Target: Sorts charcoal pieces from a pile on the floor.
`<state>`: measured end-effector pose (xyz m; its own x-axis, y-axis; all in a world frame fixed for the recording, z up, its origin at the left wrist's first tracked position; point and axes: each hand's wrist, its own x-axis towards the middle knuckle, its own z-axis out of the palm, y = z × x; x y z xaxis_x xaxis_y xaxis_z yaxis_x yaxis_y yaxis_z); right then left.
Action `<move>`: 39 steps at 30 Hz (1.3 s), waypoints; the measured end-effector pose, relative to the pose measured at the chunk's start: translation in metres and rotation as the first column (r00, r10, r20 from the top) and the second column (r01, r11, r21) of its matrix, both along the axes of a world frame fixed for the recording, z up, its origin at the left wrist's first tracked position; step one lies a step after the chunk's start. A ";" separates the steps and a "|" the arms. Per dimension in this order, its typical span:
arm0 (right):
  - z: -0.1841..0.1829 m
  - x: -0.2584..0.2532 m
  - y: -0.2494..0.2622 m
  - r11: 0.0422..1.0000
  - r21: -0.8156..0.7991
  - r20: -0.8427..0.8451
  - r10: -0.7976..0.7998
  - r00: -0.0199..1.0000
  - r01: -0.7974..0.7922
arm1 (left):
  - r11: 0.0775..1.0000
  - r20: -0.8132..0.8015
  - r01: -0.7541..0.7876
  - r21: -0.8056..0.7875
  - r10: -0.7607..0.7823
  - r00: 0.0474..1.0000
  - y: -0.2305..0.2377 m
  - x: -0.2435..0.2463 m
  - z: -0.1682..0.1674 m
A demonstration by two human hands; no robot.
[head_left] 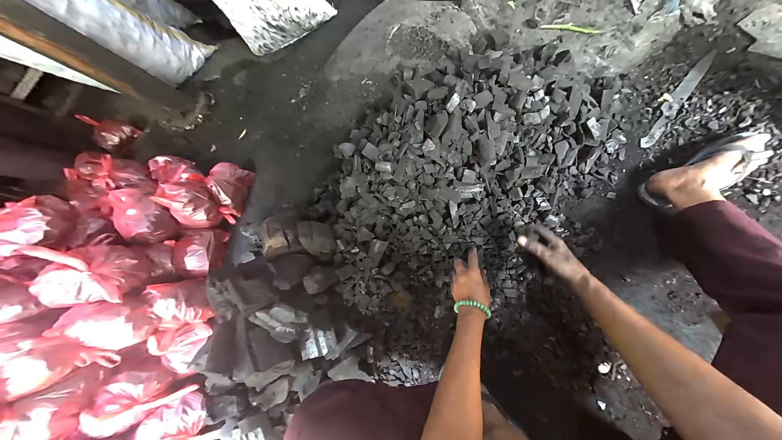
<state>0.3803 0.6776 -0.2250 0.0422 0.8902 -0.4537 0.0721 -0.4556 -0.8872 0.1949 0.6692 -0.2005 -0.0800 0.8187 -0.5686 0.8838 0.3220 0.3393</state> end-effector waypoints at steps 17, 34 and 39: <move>-0.034 -0.091 -0.038 0.802 -0.251 0.485 0.589 0.647 -0.542 | 0.761 0.537 -0.602 0.244 0.411 0.737 0.026 -0.094 0.010; -0.024 -0.031 -0.112 0.398 -0.428 0.476 0.862 0.172 -0.811 | 0.971 -0.044 -0.009 -0.238 -0.001 0.999 -0.125 0.007 -0.037; -0.026 0.016 -0.113 0.479 -0.457 0.445 0.853 0.273 -0.749 | 0.940 -0.011 0.156 -0.305 -0.167 0.986 -0.135 0.029 -0.030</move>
